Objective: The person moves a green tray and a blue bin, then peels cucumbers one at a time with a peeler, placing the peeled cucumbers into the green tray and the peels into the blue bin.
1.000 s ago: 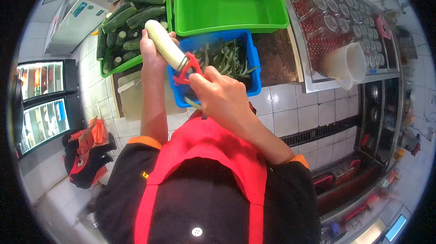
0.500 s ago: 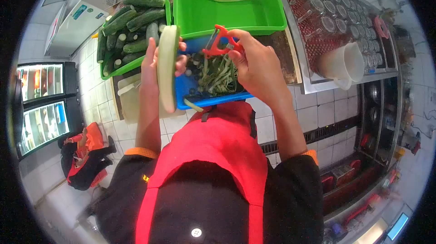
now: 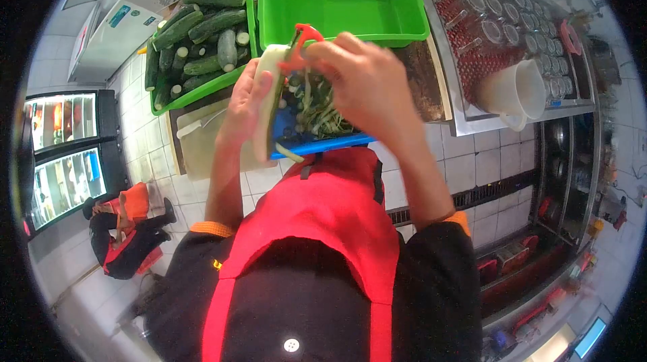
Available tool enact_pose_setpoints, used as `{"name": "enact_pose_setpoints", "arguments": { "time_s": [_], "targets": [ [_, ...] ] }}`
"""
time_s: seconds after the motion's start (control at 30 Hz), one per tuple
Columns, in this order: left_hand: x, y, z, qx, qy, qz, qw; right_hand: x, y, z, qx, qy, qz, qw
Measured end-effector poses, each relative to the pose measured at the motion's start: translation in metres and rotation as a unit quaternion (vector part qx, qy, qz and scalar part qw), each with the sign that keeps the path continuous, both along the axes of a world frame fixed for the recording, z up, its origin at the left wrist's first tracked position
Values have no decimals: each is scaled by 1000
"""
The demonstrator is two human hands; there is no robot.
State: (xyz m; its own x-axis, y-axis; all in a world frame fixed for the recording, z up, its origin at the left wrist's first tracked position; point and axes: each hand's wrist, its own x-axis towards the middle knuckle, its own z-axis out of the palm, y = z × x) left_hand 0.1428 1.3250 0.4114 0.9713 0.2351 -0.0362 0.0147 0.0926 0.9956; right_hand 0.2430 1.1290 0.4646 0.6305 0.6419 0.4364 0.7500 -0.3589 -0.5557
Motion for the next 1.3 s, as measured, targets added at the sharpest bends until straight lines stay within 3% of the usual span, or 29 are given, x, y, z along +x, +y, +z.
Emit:
{"name": "enact_pose_setpoints", "arguments": {
  "time_s": [0.03, 0.1, 0.2, 0.33, 0.4, 0.5, 0.57, 0.6, 0.67, 0.83, 0.9, 1.0, 1.13, 1.27, 1.3],
  "targets": [
    [-2, 3, 4, 0, 1, 0, 1000, 14, -7, 5, -49, -60, 32, 997],
    [-5, 14, 12, 142, 1, -60, 988, 26, -15, 14, -60, -51, 59, 995],
    [-9, 21, 24, 213, 28, -119, 969, 29, -12, 19, -58, -19, 112, 992],
    [-12, 25, 20, 242, -2, -123, 962, 24, -9, 16, -96, -66, 141, 983],
    [-20, 33, 14, 90, 25, -53, 994, 27, -16, 2, -107, -82, 146, 980],
    [-23, 42, 18, 18, 38, -32, 999, 27, -27, -19, -175, 0, 142, 974],
    [-24, 37, 16, -65, 59, 12, 996, 13, -23, -19, -68, 107, 110, 986],
    [-23, 41, 5, -62, 60, 13, 996, 6, -17, -16, -64, 107, 111, 986],
    [-20, 44, -17, -140, 40, -55, 988, -9, -5, -8, 19, 122, 42, 991],
    [-6, 10, -5, -144, 67, -18, 987, -24, 17, -4, 74, 98, 6, 992],
    [0, -2, 5, -150, 43, 56, 986, -29, 23, -9, 76, 101, -8, 992],
    [1, 11, -9, -132, 19, 8, 991, -29, 27, -10, 79, 91, -21, 993],
    [5, 6, -7, -95, 13, 31, 995, -34, 34, -11, 76, 78, -28, 994],
    [28, 17, -15, -190, 22, 152, 970, -62, 32, -30, 47, 122, 8, 991],
    [34, 32, -25, -270, -5, 168, 948, -71, 25, -31, 36, 152, 19, 988]
  ]
}}
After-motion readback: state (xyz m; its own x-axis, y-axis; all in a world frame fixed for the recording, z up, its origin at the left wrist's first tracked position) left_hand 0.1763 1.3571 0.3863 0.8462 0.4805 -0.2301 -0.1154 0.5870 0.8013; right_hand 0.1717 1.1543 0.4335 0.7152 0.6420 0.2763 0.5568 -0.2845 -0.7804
